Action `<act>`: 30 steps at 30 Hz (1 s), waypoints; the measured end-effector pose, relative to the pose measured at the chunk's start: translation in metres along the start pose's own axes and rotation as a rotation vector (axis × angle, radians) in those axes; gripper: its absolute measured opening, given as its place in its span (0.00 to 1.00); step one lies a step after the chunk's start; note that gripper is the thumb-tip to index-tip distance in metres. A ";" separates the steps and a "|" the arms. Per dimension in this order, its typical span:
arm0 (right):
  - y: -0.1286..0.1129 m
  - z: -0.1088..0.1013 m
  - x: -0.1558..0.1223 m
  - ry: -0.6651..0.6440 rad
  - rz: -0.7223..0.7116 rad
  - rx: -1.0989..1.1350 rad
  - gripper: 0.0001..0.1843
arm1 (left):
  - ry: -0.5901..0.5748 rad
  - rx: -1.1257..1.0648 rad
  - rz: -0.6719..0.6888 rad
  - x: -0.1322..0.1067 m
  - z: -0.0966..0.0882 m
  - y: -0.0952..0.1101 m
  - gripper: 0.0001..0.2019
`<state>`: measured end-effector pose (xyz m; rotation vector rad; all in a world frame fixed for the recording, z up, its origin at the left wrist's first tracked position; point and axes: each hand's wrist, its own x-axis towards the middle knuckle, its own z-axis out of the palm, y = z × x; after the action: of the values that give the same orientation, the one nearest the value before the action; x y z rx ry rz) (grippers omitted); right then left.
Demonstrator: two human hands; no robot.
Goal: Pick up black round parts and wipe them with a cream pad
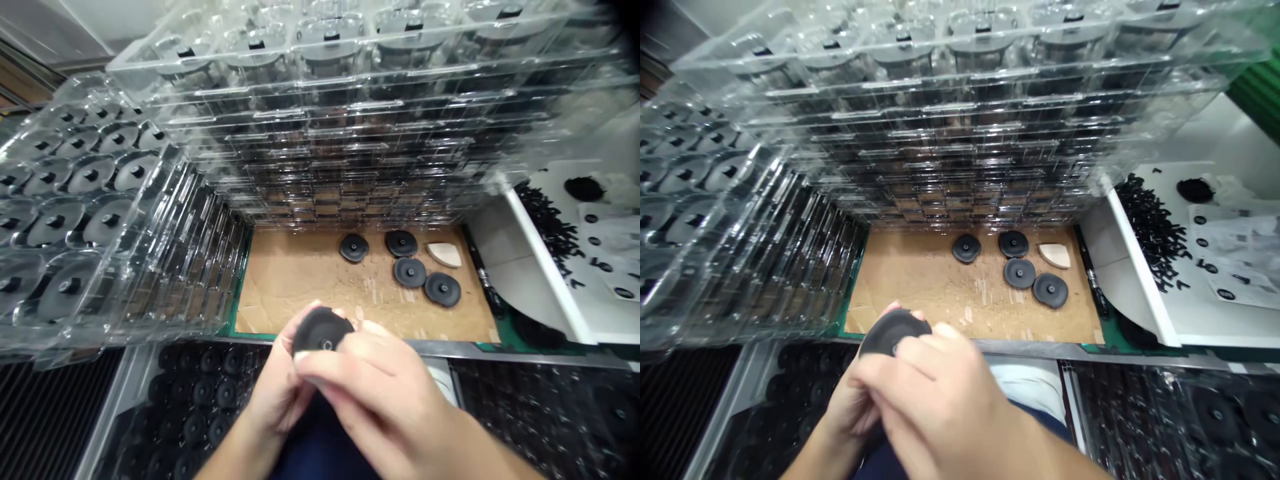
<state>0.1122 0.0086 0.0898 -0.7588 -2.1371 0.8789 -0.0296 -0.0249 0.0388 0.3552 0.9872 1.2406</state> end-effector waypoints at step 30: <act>0.022 -0.022 -0.014 0.185 0.209 -0.045 0.13 | -0.111 -0.085 -0.198 0.004 0.008 0.007 0.23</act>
<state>0.1429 0.0199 0.0791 -1.0596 -1.9445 0.8338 -0.0282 -0.0167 0.0463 0.2506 0.8508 1.0681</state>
